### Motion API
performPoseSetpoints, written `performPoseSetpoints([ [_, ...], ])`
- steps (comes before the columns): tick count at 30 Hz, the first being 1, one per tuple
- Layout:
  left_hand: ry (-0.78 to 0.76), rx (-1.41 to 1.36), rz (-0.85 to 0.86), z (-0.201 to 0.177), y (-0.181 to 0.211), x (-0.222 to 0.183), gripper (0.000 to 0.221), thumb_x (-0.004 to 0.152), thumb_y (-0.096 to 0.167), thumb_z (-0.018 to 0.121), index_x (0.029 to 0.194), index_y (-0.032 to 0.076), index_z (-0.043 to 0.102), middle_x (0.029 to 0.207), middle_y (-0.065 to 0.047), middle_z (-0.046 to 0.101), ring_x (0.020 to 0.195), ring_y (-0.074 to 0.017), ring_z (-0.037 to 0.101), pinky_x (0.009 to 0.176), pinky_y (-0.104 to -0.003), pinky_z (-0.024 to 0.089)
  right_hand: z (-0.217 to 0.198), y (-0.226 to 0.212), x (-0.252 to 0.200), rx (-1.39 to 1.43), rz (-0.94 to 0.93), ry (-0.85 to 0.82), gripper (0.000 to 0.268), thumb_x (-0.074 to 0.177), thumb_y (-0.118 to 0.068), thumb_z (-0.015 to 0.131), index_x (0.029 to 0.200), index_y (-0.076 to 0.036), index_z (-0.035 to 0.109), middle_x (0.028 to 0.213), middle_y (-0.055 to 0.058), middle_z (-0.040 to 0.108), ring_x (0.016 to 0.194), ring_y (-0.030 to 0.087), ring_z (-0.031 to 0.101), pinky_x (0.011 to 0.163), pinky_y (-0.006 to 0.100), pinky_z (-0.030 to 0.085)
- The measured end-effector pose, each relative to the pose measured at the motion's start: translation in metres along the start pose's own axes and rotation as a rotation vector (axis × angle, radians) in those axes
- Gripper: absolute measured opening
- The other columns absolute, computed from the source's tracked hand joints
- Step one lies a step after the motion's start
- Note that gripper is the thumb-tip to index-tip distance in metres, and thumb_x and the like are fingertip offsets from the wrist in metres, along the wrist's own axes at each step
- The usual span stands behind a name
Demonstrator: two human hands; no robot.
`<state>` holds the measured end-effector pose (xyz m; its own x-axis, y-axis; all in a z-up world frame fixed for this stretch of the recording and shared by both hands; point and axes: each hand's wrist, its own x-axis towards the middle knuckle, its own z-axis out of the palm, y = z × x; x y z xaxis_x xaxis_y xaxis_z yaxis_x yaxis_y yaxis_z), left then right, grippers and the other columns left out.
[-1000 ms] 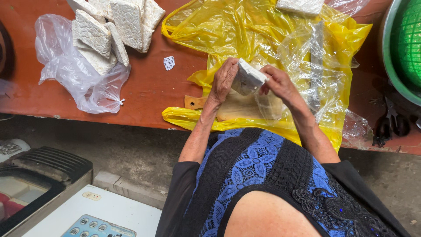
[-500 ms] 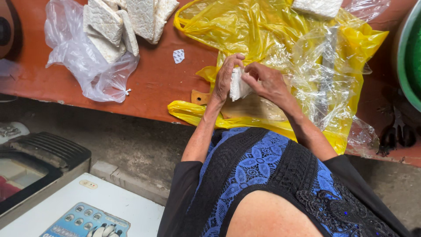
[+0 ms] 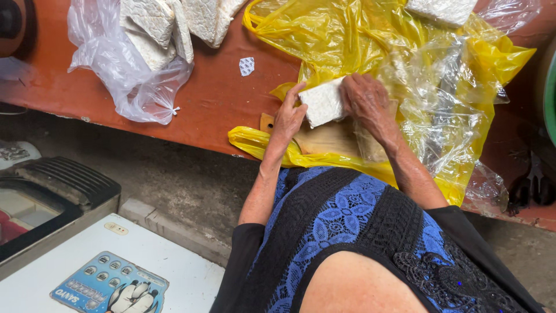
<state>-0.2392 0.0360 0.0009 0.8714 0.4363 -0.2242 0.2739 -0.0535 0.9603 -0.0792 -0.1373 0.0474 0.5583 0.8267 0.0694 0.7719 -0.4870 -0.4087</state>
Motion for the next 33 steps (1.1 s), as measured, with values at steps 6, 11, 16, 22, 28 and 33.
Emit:
performPoseSetpoints([
  [6,-0.035,-0.446,-0.181,-0.005,-0.005,0.017,0.064,0.098,0.035,0.062,0.152,0.008,0.040,0.138,-0.021,0.056,0.119,-0.0290,0.062,0.096,-0.039,0.056,0.008,0.033,0.002,0.134,0.203,-0.047,0.021,0.109,-0.019,0.060,0.097,-0.002,0.062,0.085,0.016,0.063,0.070,0.030,0.061,0.065,0.044,0.049],
  [11,0.009,0.042,-0.042,0.009,-0.002,0.037,0.062,0.101,0.039,0.068,0.149,0.006,0.050,0.129,-0.021,0.063,0.117,-0.0296,0.061,0.100,-0.038,0.047,0.014,0.038,0.004,0.193,0.173,0.024,0.020,0.108,-0.020,0.061,0.097,-0.003,0.062,0.085,0.016,0.065,0.069,0.033,0.062,0.063,0.047,0.049],
  [16,0.054,0.100,-0.011,0.009,0.023,0.032,0.036,0.096,0.028,0.067,0.127,0.011,0.066,0.120,-0.007,0.069,0.096,-0.0180,0.067,0.086,-0.030,0.055,0.013,0.057,-0.007,0.175,0.281,0.143,0.014,0.109,-0.015,0.060,0.098,-0.006,0.061,0.082,0.015,0.064,0.068,0.032,0.062,0.057,0.044,0.050],
  [22,0.266,0.174,0.114,-0.078,0.088,0.005,0.028,0.097,0.014,0.070,0.125,0.010,0.069,0.110,-0.006,0.067,0.085,-0.0168,0.059,0.077,-0.029,0.051,-0.033,0.100,-0.011,-0.104,0.222,0.327,0.016,0.112,-0.002,0.065,0.098,-0.005,0.058,0.085,0.011,0.064,0.071,0.024,0.061,0.063,0.040,0.050],
  [28,0.629,0.723,0.169,-0.199,0.134,0.025,0.026,0.104,0.013,0.065,0.130,0.010,0.064,0.119,-0.008,0.062,0.094,-0.0216,0.063,0.084,-0.035,0.054,-0.101,0.075,-0.016,0.220,0.019,0.234,0.021,0.101,0.003,0.061,0.122,0.000,0.064,0.106,0.022,0.068,0.084,0.030,0.066,0.074,0.041,0.055],
  [33,0.684,0.991,0.475,-0.222,0.144,0.091,0.030,0.100,0.006,0.068,0.130,0.006,0.063,0.132,-0.017,0.056,0.128,-0.0363,0.054,0.107,-0.049,0.046,-0.125,0.073,-0.030,0.468,0.020,0.141,0.020,0.096,0.004,0.059,0.111,-0.004,0.069,0.107,0.016,0.071,0.092,0.023,0.071,0.081,0.036,0.057],
])
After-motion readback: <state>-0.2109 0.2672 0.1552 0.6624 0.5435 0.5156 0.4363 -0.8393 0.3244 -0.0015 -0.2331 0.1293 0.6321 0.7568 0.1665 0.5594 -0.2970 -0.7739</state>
